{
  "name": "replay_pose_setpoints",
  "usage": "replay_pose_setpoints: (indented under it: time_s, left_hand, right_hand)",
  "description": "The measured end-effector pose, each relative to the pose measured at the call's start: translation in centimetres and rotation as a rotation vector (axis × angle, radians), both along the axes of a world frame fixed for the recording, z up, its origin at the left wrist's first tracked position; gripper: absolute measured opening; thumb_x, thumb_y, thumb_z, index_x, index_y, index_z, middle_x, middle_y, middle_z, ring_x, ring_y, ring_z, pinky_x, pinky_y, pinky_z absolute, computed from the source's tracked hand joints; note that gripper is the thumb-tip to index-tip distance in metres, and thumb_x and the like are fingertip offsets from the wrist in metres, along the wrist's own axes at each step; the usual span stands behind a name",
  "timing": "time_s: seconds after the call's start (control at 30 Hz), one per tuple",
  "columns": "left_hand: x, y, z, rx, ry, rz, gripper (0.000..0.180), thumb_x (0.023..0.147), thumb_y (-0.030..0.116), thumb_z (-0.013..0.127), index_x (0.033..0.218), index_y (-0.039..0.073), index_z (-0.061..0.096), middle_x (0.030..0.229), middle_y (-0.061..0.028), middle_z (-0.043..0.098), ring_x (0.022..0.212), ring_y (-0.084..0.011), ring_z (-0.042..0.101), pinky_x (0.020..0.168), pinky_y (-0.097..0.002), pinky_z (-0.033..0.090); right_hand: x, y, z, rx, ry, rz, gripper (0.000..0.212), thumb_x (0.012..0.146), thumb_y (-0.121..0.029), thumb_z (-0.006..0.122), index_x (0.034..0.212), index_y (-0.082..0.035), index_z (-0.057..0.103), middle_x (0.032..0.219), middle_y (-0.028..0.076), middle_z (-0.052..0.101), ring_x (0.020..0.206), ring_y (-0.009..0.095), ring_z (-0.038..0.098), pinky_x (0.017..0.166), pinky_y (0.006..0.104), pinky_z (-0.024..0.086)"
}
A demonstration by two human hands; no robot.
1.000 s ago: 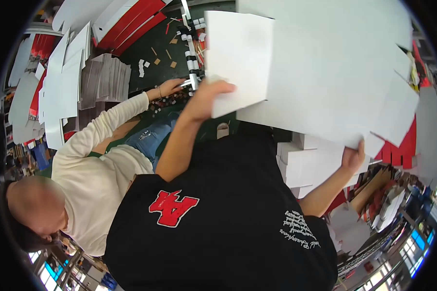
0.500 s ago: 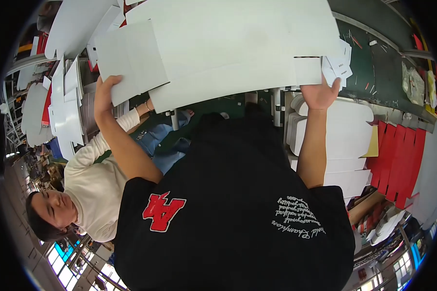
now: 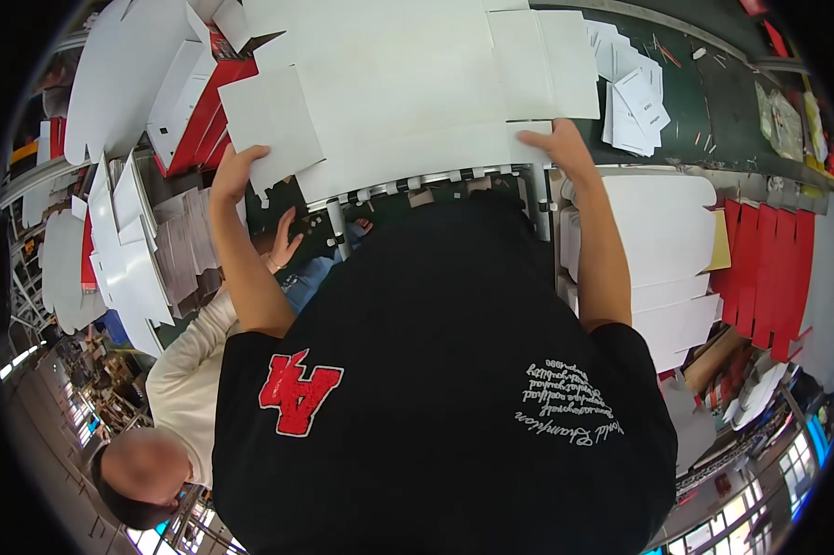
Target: Folding and assembling cardboard boxes on a production line.
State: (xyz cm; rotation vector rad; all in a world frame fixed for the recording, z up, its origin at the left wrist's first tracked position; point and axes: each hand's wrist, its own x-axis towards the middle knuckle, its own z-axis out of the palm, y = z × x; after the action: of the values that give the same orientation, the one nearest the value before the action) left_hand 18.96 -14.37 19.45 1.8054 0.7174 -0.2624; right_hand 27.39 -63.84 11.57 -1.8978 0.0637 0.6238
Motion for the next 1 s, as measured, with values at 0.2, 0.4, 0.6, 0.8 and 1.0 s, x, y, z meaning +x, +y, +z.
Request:
replay_pose_setpoints:
  time_s: [0.2,0.4,0.6,0.8,1.0]
  left_hand:
    - [-3.7,-1.2,-4.2,-0.289,-0.153,0.444,0.053,0.080,0.030,0.062,0.121,-0.001,0.049,0.112,-0.0131,0.059,0.098,-0.0230,0.058,0.084,-0.0356,0.044]
    - [-7.9,-4.7,-7.5,-0.162,0.224,0.036,0.056,0.081,0.052,0.058,0.111,0.004,0.054,0.105,-0.0111,0.059,0.095,-0.0247,0.057,0.080,-0.0368,0.044]
    - [-7.8,-9.0,-8.5,0.720,0.223,0.041,0.063,0.077,0.057,0.057,0.082,-0.006,0.059,0.082,-0.0261,0.062,0.081,-0.0419,0.061,0.073,-0.0453,0.047]
    - [-5.9,-6.3,-7.9,0.640,0.224,-0.036,0.067,0.079,0.061,0.051,0.080,-0.004,0.063,0.076,-0.0247,0.062,0.081,-0.0398,0.061,0.076,-0.0451,0.046]
    - [-4.0,-5.6,-4.8,0.225,0.112,0.130,0.056,0.082,0.049,0.057,0.080,-0.007,0.061,0.067,-0.0159,0.060,0.062,-0.0220,0.061,0.057,-0.0359,0.049]
  right_hand:
    - [-0.1,1.9,0.5,-0.571,0.002,0.005,0.063,0.066,-0.038,0.076,0.098,0.013,0.060,0.096,0.025,0.063,0.088,0.030,0.063,0.079,0.0351,0.047]
    - [-1.5,0.1,-0.2,-0.612,0.052,-0.086,0.063,0.064,-0.038,0.077,0.098,0.013,0.060,0.094,0.025,0.064,0.087,0.031,0.063,0.076,0.0349,0.048]
    - [-2.2,4.0,4.6,-0.969,0.076,0.040,0.069,0.065,-0.054,0.073,0.085,0.011,0.061,0.086,0.023,0.064,0.081,0.032,0.063,0.071,0.0398,0.048]
    - [-0.9,1.7,7.1,-0.627,0.256,0.091,0.067,0.070,-0.055,0.068,0.080,0.011,0.063,0.066,0.012,0.060,0.056,0.019,0.056,0.048,0.0315,0.044]
    - [2.5,0.5,6.5,-0.572,0.332,0.072,0.065,0.067,-0.055,0.070,0.088,0.007,0.065,0.073,0.009,0.062,0.064,0.016,0.058,0.049,0.0276,0.044]
